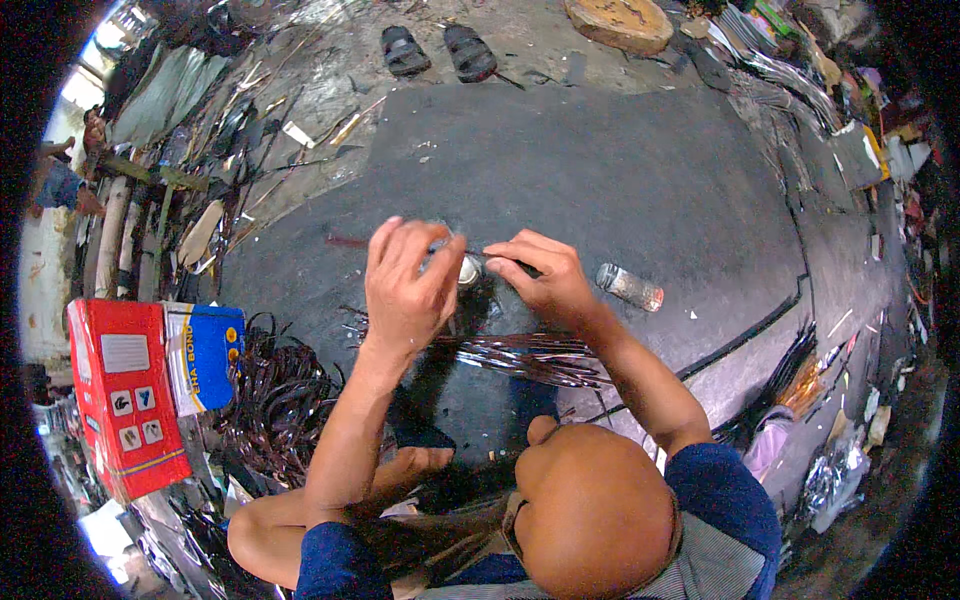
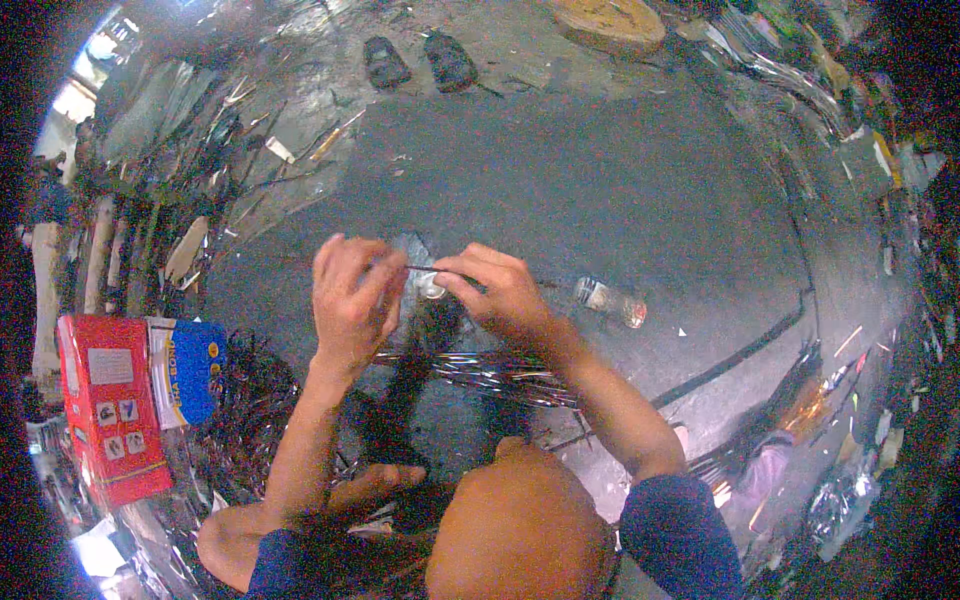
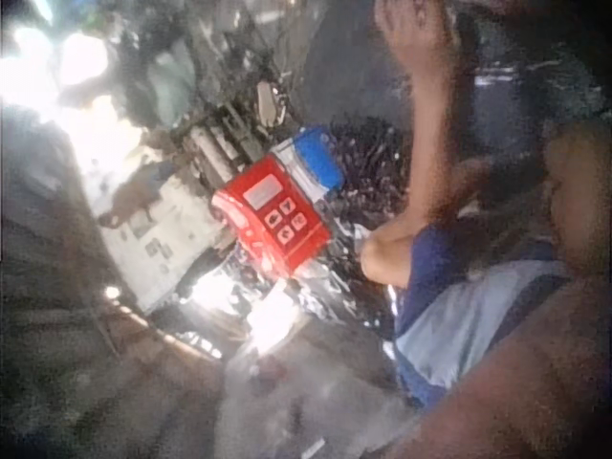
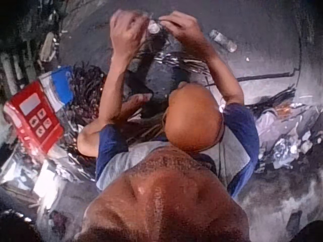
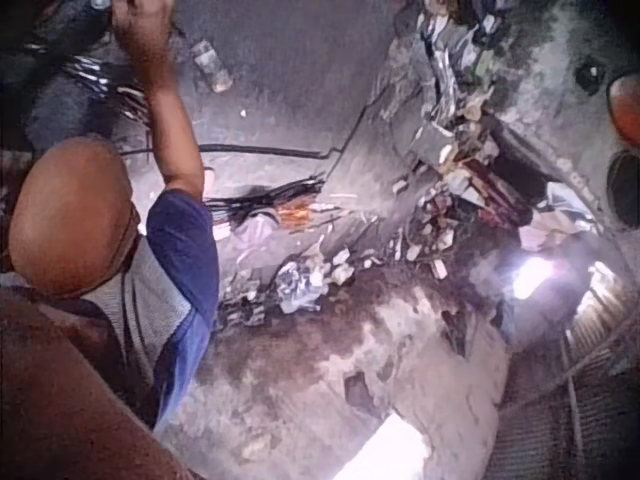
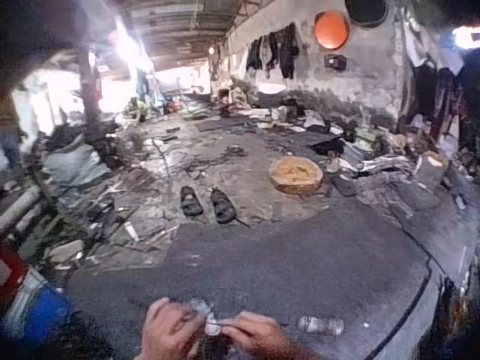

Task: The person sits on the floor and repeatedly applies a white substance from a small container onto long, thin, dark strips using a brush. The person then places the coated strips on the floor in a row.

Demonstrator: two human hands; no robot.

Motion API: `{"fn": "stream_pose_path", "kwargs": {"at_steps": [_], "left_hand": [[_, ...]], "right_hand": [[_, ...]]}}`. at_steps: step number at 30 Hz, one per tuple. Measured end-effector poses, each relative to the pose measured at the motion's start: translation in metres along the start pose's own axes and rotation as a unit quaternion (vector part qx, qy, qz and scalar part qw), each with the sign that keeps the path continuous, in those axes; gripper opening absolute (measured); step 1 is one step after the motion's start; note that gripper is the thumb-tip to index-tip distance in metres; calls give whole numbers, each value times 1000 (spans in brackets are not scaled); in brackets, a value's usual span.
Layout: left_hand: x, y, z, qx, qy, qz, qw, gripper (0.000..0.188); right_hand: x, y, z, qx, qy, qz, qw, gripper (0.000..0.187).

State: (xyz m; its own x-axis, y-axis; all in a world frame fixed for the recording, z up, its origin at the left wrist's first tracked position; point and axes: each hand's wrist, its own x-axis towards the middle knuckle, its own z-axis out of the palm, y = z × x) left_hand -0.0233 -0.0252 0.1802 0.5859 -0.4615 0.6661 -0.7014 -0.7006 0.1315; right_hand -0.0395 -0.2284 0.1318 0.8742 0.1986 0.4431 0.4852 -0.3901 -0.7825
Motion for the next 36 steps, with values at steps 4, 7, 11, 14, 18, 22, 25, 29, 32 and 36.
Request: {"fn": "stream_pose_path", "kwargs": {"at_steps": [4,7,11,14,18,22,25,29,32,36], "left_hand": [[-18,28,-3,-58,148,-169,973,30],[-13,44,1,-427,121,-437,782,23],[-18,34,5,-574,153,-452,665,15],[-17,33,2,-592,187,-452,640,12],[-18,24,-2,-611,220,-473,595,10],[-24,11,-5,-623,238,-465,583,9],[-28,-2,-8,-626,267,-468,564,10],[-29,-8,-13,-620,288,-493,537,9],[-36,-19,-14,-616,296,-513,520,10],[-45,-39,-15,-613,323,-518,502,11]], "right_hand": [[2,-34,6,37,77,70,994,14],[4,-56,9,52,56,64,995,18],[4,-73,10,24,40,58,997,16],[3,-79,14,-12,63,37,997,14],[1,-82,16,-33,82,11,996,13],[-5,-83,15,-49,85,30,995,13],[-11,-81,12,-62,85,44,993,14],[-20,-79,12,-51,91,42,994,14],[-25,-77,13,-43,101,26,994,14],[-32,-75,12,-33,84,29,996,11]]}}
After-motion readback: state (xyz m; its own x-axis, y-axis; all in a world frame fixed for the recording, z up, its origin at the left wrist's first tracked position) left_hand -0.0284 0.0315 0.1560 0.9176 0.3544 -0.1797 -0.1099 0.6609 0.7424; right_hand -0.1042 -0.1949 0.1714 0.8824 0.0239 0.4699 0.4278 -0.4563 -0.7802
